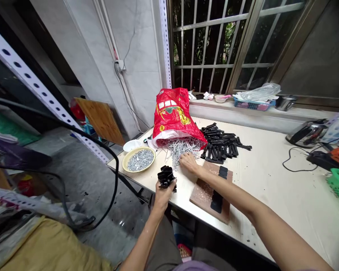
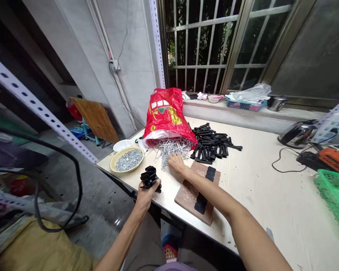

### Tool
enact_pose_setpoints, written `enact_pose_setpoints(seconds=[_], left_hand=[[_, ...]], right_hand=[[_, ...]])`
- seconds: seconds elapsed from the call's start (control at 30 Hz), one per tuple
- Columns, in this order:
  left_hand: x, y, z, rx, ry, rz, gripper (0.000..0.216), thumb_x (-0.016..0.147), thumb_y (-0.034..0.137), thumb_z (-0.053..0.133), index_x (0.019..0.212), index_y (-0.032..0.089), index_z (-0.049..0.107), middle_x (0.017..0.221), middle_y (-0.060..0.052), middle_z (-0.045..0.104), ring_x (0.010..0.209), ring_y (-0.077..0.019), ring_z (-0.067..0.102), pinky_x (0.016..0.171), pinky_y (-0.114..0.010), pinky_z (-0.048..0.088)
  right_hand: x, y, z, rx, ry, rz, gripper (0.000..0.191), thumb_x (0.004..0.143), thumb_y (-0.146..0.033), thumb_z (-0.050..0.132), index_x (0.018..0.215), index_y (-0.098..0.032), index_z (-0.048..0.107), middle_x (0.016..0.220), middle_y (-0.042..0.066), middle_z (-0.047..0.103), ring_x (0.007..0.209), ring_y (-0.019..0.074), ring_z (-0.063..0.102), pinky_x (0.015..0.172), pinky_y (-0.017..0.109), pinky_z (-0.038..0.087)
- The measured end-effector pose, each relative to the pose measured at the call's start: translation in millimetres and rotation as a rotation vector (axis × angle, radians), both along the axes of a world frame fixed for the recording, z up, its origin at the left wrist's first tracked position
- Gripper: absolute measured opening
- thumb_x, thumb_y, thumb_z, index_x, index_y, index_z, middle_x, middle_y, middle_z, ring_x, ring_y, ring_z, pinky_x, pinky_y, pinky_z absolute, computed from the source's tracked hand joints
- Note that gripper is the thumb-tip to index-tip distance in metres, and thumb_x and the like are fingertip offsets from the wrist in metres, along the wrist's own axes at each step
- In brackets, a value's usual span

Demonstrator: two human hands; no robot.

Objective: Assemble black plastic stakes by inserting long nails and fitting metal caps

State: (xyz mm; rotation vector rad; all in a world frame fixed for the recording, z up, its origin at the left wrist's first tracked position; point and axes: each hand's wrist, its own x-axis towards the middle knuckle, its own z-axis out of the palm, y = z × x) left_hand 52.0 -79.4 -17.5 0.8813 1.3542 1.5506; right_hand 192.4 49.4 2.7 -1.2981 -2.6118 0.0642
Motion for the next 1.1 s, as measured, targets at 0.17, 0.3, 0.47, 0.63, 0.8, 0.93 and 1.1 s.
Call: enact_pose_setpoints(seconds=[0.17,0.3,0.47,0.63,0.8,0.93,1.1], left_hand=[[-18,19,-1.2,0.174,0.226,-0.030,0.030,0.063,0.025,0.074,0.090,0.017,0.062,0.081,-0.004,0.067,0.080,-0.0198,0.064,0.074,-0.032,0.052],[-30,32,0.7,0.311,0.472,-0.051,0.041,0.066,0.014,0.066,0.106,0.017,0.056,0.095,-0.005,0.066,0.090,-0.0195,0.063,0.083,-0.033,0.050],[-33,41,1.5,0.372,0.653,-0.096,0.052,0.068,0.005,0.055,0.118,0.017,0.049,0.101,-0.007,0.065,0.094,-0.0200,0.062,0.084,-0.035,0.050],[-37,42,4.8,0.422,0.831,-0.096,0.063,0.068,0.004,0.053,0.129,0.017,0.043,0.117,-0.013,0.059,0.111,-0.0252,0.056,0.094,-0.041,0.045],[-42,39,11.8,0.445,0.912,-0.108,0.065,0.067,0.005,0.053,0.130,0.017,0.042,0.112,-0.012,0.061,0.105,-0.0250,0.058,0.089,-0.038,0.047],[-43,37,20.1,0.437,0.944,-0.142,0.065,0.067,0.004,0.051,0.130,0.017,0.041,0.109,-0.011,0.061,0.102,-0.0245,0.058,0.087,-0.037,0.047],[-41,35,27.3,0.477,1.025,-0.262,0.068,0.068,0.004,0.047,0.133,0.017,0.037,0.116,-0.012,0.057,0.108,-0.0251,0.054,0.091,-0.038,0.043]], right_hand=[[5,16,0.4,0.034,0.048,0.080,0.023,0.090,-0.008,0.045,0.076,-0.017,0.060,0.086,0.007,0.059,0.086,0.0192,0.047,0.079,0.033,0.035],[22,20,27.5,0.042,0.197,0.051,0.021,0.094,-0.015,0.040,0.089,-0.016,0.060,0.088,0.007,0.059,0.082,0.0166,0.052,0.074,0.030,0.040],[30,5,65.4,-0.138,0.768,0.108,0.018,0.094,-0.028,0.042,0.101,-0.017,0.055,0.094,0.005,0.062,0.081,0.0144,0.058,0.072,0.027,0.045],[25,-14,85.0,-0.218,0.637,0.231,0.026,0.094,-0.033,0.045,0.111,-0.020,0.060,0.081,0.002,0.062,0.069,0.0129,0.057,0.065,0.025,0.043],[25,-24,94.6,0.060,0.325,0.260,0.024,0.092,-0.036,0.051,0.100,-0.022,0.069,0.078,0.004,0.062,0.074,0.0154,0.049,0.066,0.027,0.034],[26,-31,105.1,0.284,0.104,0.201,0.020,0.092,-0.036,0.051,0.098,-0.031,0.070,0.080,0.003,0.058,0.079,0.0178,0.041,0.069,0.030,0.026],[14,-38,116.7,0.367,-0.109,0.274,0.021,0.093,-0.026,0.048,0.087,-0.026,0.068,0.082,0.005,0.056,0.082,0.0195,0.039,0.075,0.035,0.023]])
